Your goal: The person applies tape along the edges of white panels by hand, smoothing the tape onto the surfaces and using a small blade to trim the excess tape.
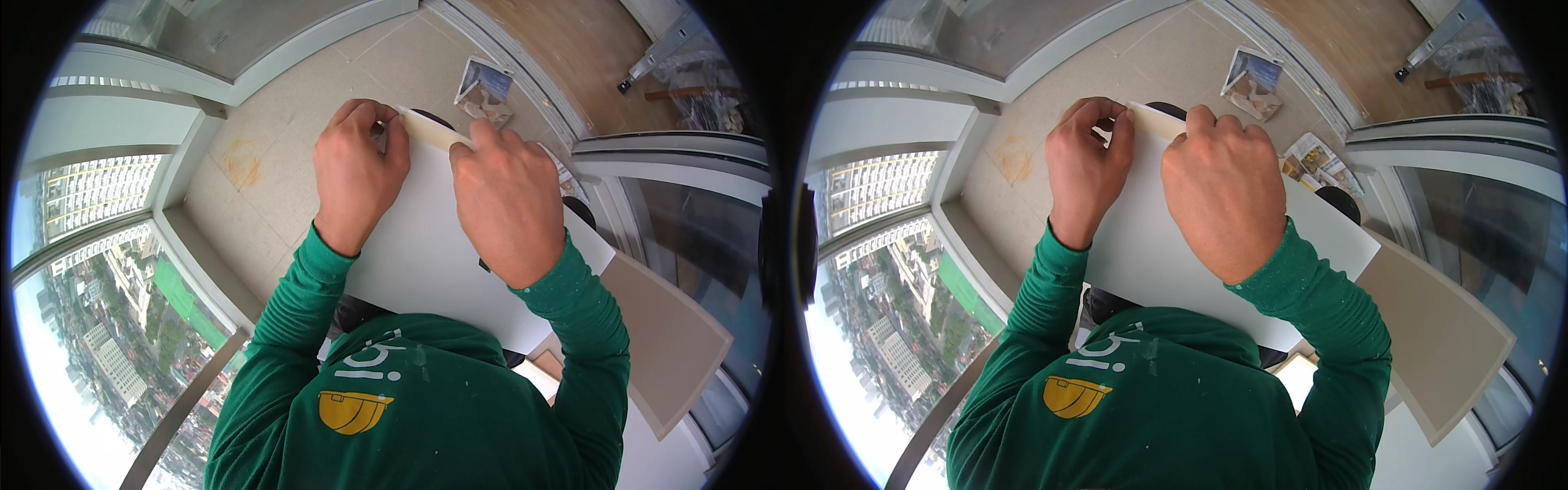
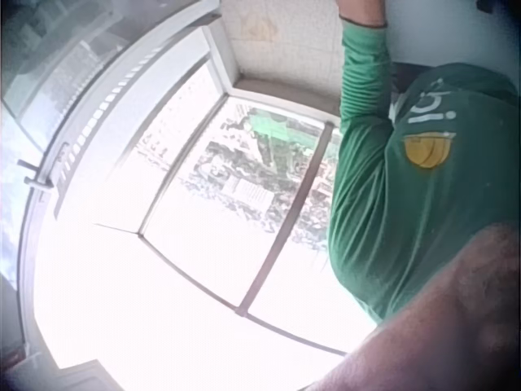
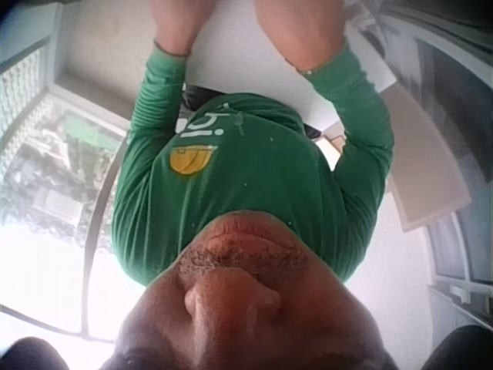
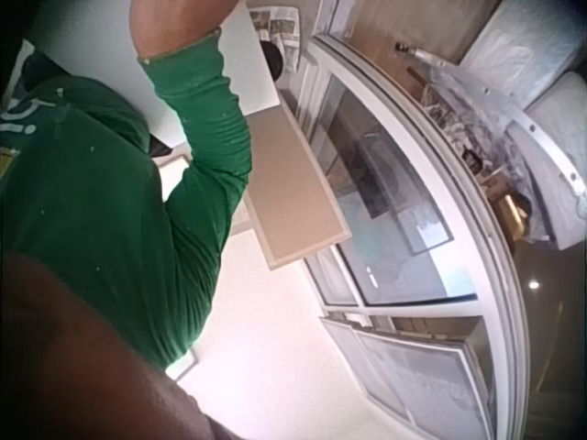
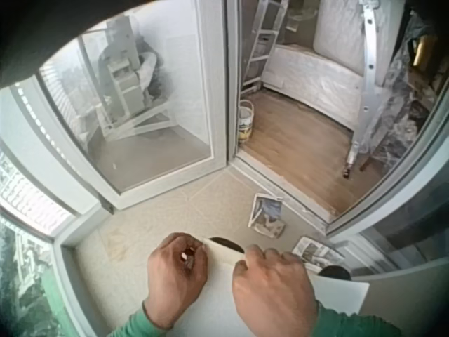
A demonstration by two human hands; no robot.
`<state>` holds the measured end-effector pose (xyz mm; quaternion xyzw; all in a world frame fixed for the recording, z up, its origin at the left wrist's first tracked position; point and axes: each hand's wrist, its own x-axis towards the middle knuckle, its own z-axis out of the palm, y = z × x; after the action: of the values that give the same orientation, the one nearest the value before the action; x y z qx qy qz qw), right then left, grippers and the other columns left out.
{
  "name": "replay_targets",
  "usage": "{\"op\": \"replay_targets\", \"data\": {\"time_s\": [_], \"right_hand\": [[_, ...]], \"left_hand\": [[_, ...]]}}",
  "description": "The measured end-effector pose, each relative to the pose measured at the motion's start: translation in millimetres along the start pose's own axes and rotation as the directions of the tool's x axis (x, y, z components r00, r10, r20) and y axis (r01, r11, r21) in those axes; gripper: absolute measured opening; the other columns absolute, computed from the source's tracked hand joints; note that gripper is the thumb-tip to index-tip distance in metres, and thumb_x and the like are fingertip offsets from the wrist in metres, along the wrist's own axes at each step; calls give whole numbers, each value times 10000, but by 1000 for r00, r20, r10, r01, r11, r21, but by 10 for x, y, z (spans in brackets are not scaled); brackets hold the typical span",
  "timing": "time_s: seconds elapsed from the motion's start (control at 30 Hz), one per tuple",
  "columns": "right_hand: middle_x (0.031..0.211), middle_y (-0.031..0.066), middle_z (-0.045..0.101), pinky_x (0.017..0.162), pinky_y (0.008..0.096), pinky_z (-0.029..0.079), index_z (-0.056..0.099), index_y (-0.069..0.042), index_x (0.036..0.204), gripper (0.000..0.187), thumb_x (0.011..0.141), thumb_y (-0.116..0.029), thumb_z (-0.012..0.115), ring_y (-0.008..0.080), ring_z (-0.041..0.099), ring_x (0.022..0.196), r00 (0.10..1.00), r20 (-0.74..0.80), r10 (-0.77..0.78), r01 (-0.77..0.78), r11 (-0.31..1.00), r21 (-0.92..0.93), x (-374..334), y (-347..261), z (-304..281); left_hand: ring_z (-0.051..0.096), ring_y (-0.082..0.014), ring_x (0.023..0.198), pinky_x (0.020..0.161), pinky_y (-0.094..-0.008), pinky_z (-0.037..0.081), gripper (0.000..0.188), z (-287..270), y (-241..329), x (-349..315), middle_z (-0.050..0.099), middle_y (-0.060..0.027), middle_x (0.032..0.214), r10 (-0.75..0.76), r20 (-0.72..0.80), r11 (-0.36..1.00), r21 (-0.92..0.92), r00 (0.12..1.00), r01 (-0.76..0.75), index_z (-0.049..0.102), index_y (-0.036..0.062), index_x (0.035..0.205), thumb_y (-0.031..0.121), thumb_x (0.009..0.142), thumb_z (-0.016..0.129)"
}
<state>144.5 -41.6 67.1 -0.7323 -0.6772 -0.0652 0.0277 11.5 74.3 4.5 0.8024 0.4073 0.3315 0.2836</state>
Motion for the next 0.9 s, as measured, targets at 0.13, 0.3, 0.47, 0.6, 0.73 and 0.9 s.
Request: {"op": "replay_targets", "data": {"time_s": [0.13,0.3,0.47,0.6,0.73,0.9], "right_hand": [[829,92,654,672,367,547,774,-39,721,60,718,-91,804,229,692,765,1000,-5,-9,9,1000,-6,-9,14,13],[822,95,656,662,366,551,782,-32,728,67,720,-92,812,225,694,761,1000,1,-6,6,1000,-17,-15,11,27],[828,97,670,667,362,563,786,-32,734,69,725,-88,826,214,697,752,1000,14,-13,13,1000,-27,-2,9,24],[834,99,674,669,362,567,788,-32,737,75,732,-93,831,212,697,748,1000,12,-14,14,1000,-27,-7,11,27],[827,98,673,669,359,568,791,-31,741,77,734,-93,835,210,700,751,1000,19,-15,15,1000,-27,-8,12,27],[823,96,675,667,357,568,794,-31,747,74,732,-89,838,208,700,750,1000,7,-19,19,1000,-22,-3,16,13]], "left_hand": [[775,-274,758,712,-373,615,84,2,12,-2,770,-144,941,-19,-5,1000,-5,1000,19,775,-16,906,66,899,756],[775,-257,741,712,-365,622,84,-2,8,10,774,-140,920,-21,-5,1000,18,1000,21,789,-7,903,71,892,760],[770,-255,734,709,-362,620,96,12,5,17,772,-134,906,-15,-12,999,29,1000,15,789,-3,897,88,884,761],[763,-252,721,702,-360,619,103,15,8,19,768,-133,893,-8,-6,998,63,1000,9,789,-1,892,96,878,760],[759,-248,712,690,-362,618,102,12,12,24,765,-132,883,-9,-4,997,72,1000,9,789,-4,889,91,873,757],[758,-251,711,689,-367,617,103,16,6,28,763,-132,879,-6,-9,998,63,1000,7,788,-4,885,94,870,757]]}}
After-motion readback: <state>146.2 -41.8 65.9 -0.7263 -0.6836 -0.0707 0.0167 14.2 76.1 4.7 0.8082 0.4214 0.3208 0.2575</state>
